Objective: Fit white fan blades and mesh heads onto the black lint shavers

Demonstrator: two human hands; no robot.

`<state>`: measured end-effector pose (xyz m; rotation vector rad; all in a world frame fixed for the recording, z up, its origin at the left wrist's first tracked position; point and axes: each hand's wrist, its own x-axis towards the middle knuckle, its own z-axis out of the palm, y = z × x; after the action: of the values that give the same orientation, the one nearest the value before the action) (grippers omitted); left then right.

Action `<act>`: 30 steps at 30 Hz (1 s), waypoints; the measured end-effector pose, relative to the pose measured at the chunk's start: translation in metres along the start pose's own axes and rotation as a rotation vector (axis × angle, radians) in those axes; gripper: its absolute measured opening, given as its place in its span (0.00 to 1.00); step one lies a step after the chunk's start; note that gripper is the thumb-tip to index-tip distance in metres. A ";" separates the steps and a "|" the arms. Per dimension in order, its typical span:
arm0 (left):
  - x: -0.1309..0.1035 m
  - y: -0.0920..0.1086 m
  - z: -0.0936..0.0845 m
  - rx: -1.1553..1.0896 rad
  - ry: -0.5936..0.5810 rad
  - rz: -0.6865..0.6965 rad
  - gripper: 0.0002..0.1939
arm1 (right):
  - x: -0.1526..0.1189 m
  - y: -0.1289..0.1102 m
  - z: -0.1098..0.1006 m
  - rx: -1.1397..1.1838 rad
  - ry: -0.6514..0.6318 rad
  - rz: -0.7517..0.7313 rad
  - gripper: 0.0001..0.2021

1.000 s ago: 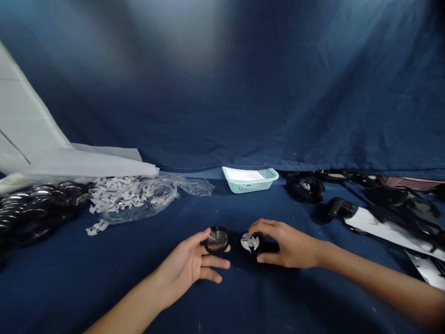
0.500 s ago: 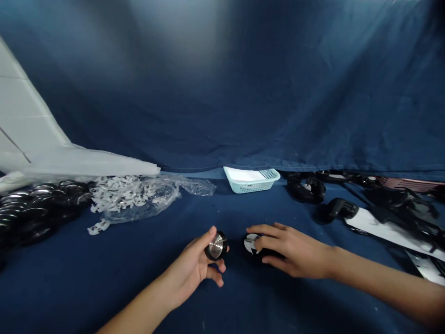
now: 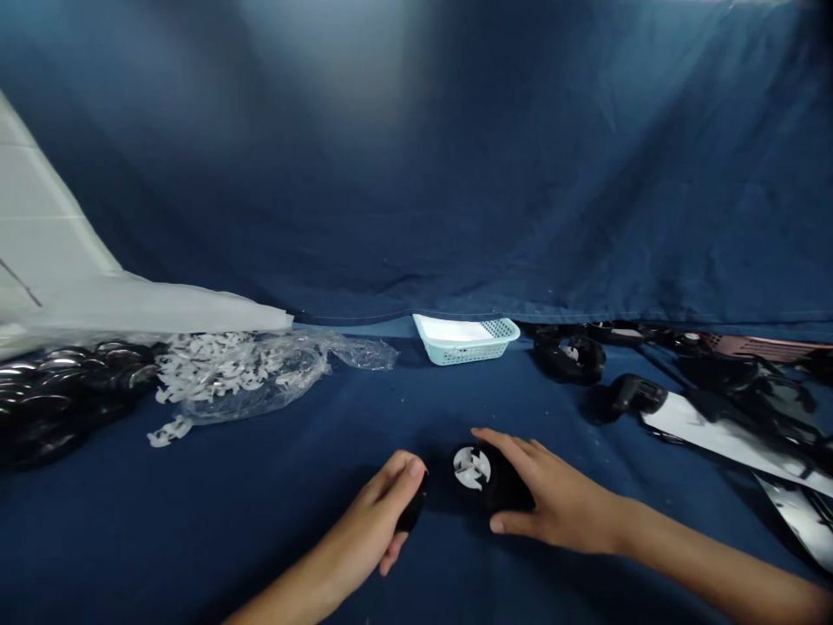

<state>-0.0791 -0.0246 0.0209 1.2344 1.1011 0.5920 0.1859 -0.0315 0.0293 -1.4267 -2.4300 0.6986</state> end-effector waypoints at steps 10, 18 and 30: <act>-0.004 0.035 0.007 0.416 0.066 0.459 0.28 | -0.014 0.014 0.015 -0.215 0.123 -0.110 0.28; 0.009 0.023 0.021 0.273 0.013 0.380 0.28 | -0.050 0.034 0.010 0.022 0.128 -0.040 0.25; 0.037 -0.014 0.007 -0.277 -0.164 0.243 0.28 | -0.045 0.071 0.032 0.257 0.679 -0.026 0.30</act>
<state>-0.0610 0.0002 -0.0050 1.1580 0.7097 0.7845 0.2478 -0.0507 -0.0331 -1.2599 -1.7630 0.4061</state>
